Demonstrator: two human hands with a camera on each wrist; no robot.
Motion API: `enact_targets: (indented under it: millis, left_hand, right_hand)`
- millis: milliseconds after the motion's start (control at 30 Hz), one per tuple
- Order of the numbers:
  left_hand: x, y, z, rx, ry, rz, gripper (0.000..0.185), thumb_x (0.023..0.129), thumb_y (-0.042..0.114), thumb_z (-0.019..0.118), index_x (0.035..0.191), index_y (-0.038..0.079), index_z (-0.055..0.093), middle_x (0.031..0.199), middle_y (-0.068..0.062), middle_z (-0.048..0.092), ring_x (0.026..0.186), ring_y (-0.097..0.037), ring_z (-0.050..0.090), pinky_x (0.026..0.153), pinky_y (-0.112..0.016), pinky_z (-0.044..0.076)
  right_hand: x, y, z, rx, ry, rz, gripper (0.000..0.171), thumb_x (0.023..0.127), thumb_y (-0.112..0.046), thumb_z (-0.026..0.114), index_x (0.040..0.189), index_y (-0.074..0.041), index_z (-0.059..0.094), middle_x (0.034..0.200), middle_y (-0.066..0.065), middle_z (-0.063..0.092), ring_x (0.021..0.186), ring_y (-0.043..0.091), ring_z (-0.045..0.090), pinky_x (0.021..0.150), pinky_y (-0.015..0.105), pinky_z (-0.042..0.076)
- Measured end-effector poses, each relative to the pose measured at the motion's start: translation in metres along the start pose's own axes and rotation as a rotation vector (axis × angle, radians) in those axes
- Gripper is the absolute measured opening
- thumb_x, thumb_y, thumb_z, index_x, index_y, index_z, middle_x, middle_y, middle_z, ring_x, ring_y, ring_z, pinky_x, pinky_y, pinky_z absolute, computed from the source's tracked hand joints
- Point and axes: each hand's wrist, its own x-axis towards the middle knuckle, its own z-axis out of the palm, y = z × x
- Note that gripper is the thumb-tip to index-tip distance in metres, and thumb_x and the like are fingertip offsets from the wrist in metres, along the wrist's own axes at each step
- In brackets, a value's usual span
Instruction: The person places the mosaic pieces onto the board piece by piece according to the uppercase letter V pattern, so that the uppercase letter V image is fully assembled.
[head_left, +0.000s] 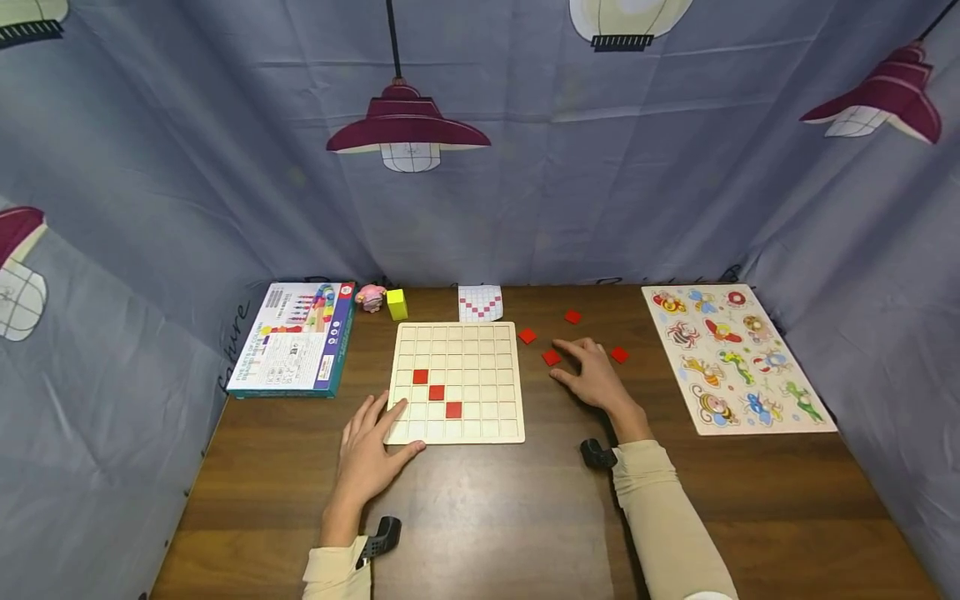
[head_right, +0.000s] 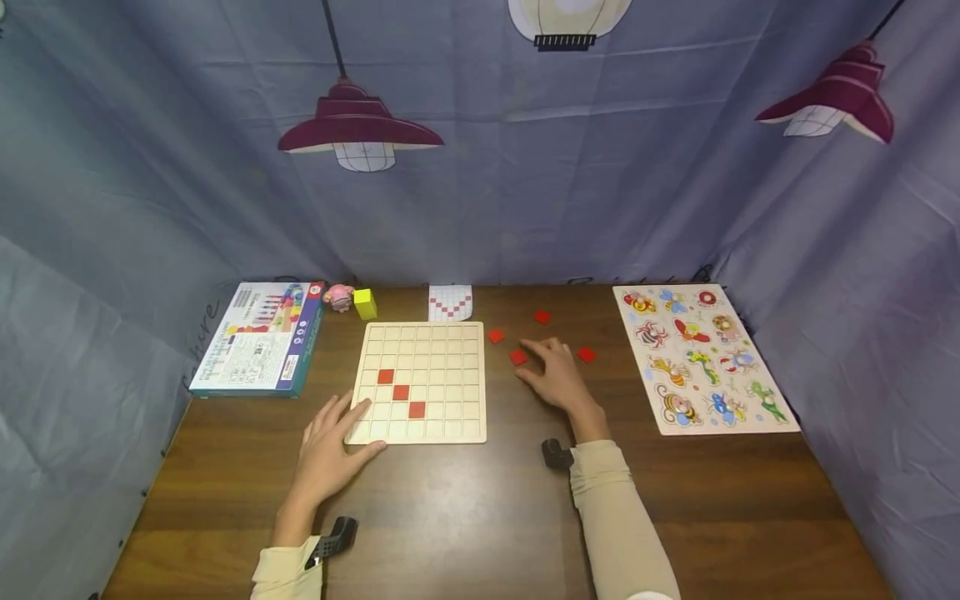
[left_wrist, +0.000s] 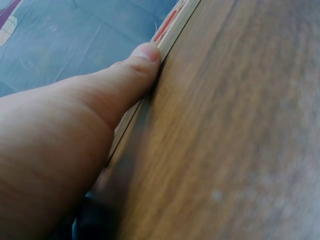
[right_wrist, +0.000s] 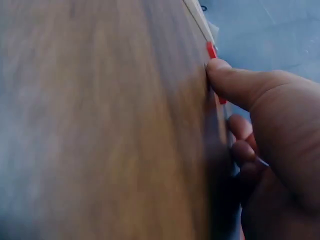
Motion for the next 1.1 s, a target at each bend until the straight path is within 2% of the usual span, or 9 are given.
enact_targets:
  millis: [100,267,433,567,700,867,1100]
  left_hand:
    - [0.002,-0.001,0.0,0.003,0.01,0.003,0.079,0.084,0.058,0.077,0.152,0.027,0.051,0.166,-0.008,0.035,0.156,-0.035,0.02,0.12,-0.066,0.018]
    - [0.003,-0.002,0.004,0.012,0.005,0.015,0.08,0.084,0.059,0.076,0.152,0.027,0.051,0.166,-0.008,0.035,0.156,-0.035,0.021,0.12,-0.066,0.019]
    - [0.002,-0.001,0.003,-0.008,0.013,0.003,0.079,0.083,0.057,0.078,0.151,0.027,0.052,0.165,-0.008,0.036,0.156,-0.035,0.021,0.12,-0.066,0.019]
    - [0.001,-0.001,0.001,-0.001,0.023,0.008,0.079,0.083,0.056,0.078,0.151,0.026,0.052,0.165,-0.009,0.036,0.155,-0.036,0.023,0.12,-0.066,0.02]
    - [0.0,0.0,0.001,0.003,0.013,0.007,0.079,0.083,0.057,0.077,0.151,0.026,0.052,0.165,-0.009,0.037,0.155,-0.036,0.023,0.12,-0.066,0.02]
    - [0.002,-0.002,0.003,0.022,0.01,0.013,0.08,0.084,0.059,0.076,0.152,0.027,0.051,0.165,-0.008,0.036,0.156,-0.035,0.022,0.12,-0.066,0.021]
    - [0.0,-0.002,0.002,0.009,0.026,0.011,0.079,0.082,0.057,0.078,0.151,0.026,0.053,0.164,-0.009,0.037,0.155,-0.036,0.023,0.119,-0.066,0.021]
  right_hand:
    - [0.005,0.0,0.002,-0.017,0.008,-0.002,0.053,0.096,-0.029,0.072,0.145,-0.013,0.058,0.128,0.021,0.053,0.122,0.04,0.049,0.104,0.058,0.044]
    - [0.003,-0.001,0.002,-0.026,0.075,0.019,0.044,0.094,-0.03,0.075,0.131,-0.009,0.067,0.122,0.021,0.059,0.118,0.042,0.054,0.101,0.057,0.046]
    - [-0.001,0.001,0.0,-0.014,0.075,-0.004,0.042,0.092,-0.026,0.077,0.13,-0.008,0.069,0.118,0.017,0.061,0.112,0.039,0.059,0.099,0.055,0.049]
    - [-0.001,0.003,0.002,-0.048,0.084,-0.023,0.035,0.093,-0.026,0.076,0.122,-0.007,0.072,0.115,0.015,0.065,0.105,0.034,0.062,0.095,0.051,0.051]
    - [-0.003,0.003,0.004,-0.091,0.099,-0.07,0.033,0.093,-0.026,0.076,0.116,-0.002,0.073,0.108,0.016,0.065,0.099,0.033,0.061,0.09,0.048,0.051]
    - [-0.005,0.0,0.004,-0.093,0.15,-0.104,0.03,0.092,-0.025,0.077,0.109,-0.001,0.073,0.101,0.013,0.062,0.091,0.029,0.057,0.084,0.045,0.048]
    - [-0.002,-0.02,0.01,-0.036,0.163,-0.11,0.033,0.093,-0.03,0.076,0.112,-0.004,0.073,0.104,0.01,0.062,0.095,0.026,0.055,0.087,0.043,0.047]
